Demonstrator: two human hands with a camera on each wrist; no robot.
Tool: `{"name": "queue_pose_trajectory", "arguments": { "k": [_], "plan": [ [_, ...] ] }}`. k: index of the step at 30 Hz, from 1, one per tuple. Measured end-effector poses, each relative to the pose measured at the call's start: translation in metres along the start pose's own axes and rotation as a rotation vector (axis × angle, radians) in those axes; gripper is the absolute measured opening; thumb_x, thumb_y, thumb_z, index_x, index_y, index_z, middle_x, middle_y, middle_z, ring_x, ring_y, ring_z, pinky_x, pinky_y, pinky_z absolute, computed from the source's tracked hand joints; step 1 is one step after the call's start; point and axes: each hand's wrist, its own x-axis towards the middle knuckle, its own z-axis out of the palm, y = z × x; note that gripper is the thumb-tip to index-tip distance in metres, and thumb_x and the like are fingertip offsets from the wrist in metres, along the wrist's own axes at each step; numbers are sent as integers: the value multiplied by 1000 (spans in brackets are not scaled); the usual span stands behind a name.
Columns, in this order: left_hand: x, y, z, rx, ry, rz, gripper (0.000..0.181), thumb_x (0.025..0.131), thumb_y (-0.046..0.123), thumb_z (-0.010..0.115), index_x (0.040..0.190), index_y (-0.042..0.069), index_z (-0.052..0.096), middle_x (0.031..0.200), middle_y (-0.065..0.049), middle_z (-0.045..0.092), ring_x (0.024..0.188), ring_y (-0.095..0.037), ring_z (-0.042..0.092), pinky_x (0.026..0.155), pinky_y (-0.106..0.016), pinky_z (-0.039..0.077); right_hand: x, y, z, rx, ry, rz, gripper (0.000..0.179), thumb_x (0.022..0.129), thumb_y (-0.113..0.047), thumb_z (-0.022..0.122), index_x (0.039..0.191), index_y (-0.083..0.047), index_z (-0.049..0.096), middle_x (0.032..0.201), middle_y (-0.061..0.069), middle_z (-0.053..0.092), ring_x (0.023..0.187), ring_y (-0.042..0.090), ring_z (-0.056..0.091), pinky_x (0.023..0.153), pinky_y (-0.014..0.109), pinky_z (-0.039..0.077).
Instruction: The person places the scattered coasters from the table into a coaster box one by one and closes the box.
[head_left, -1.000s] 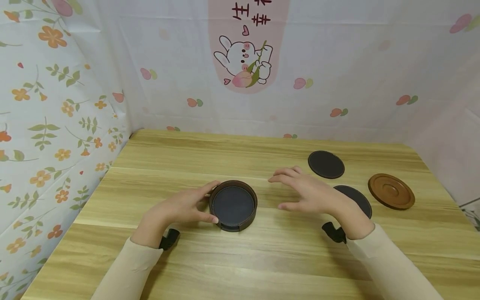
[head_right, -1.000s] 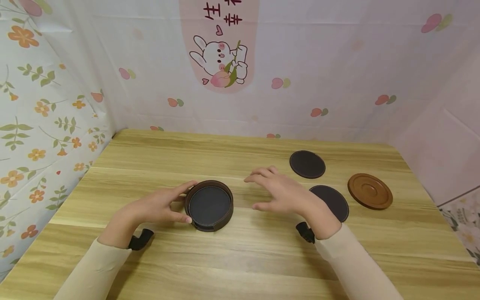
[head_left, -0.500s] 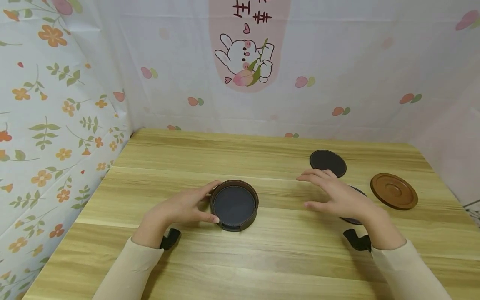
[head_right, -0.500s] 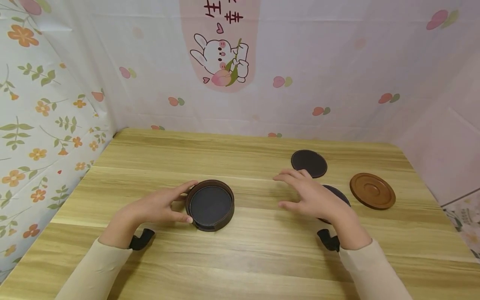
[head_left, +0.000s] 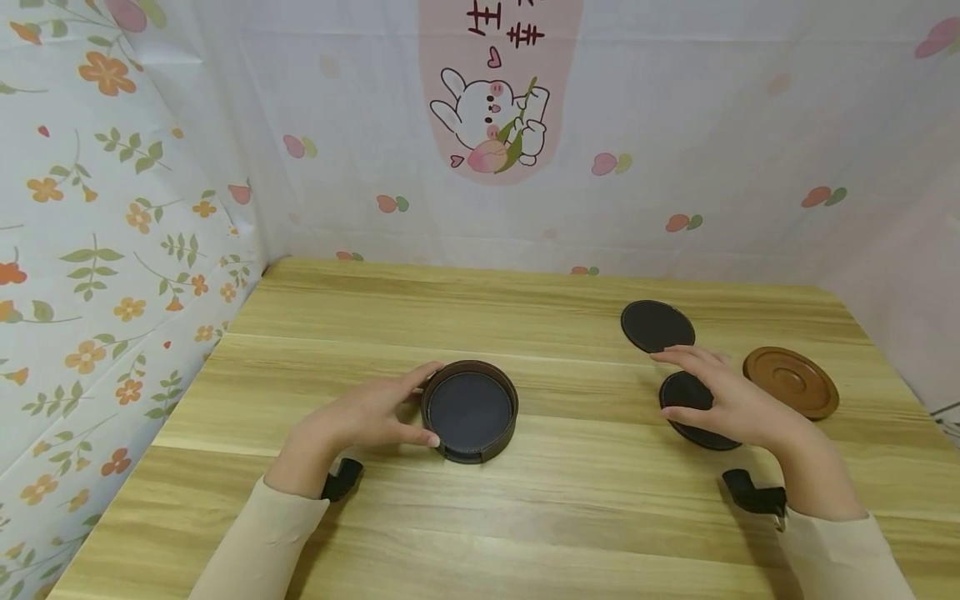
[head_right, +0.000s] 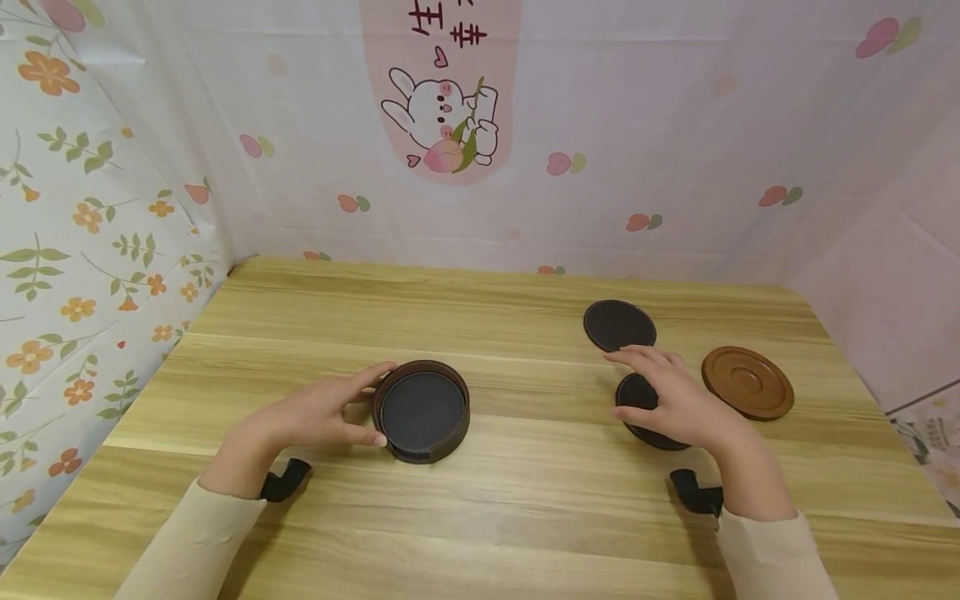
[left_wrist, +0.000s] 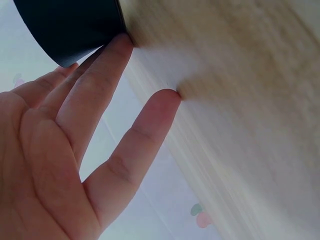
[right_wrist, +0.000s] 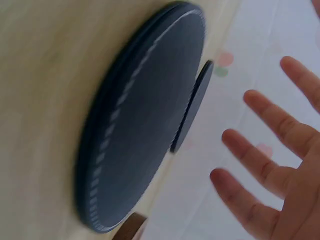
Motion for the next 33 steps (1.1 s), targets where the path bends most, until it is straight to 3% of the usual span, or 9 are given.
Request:
{"name": "queue_pose_trajectory", "arguments": {
  "k": [9,16,27,33],
  "plan": [
    [-1,0,1,-8,-3,2,101,81,50,79,160,21,22,151,-9,49,141,-29,46,117,-53,34,-11,28,0,22,14,26,74,86,-23,78,146,-2,42,149,32,34,135,56,29,103,78,12],
    [-1,0,1,9,7,-3,101,81,51,79,160,23,22,152,-8,49,142,-28,44,117,-53,34,-13,38,3,-1,-7,35,74,85,-25,79,144,2,42,145,33,38,131,55,33,98,74,18],
    [-1,-1,3,-20,7,3,101,81,50,79,160,22,23,151,-8,49,140,-29,46,116,-53,35,-14,39,9,-62,-115,120,80,82,-32,81,145,-3,42,150,36,24,128,65,20,91,78,25],
    [0,-2,2,-22,9,4,101,81,50,79,160,21,22,151,-9,49,141,-30,45,116,-53,36,-14,35,8,-86,-139,141,86,79,-37,82,147,-5,40,151,34,23,126,63,23,87,78,33]
  ]
}}
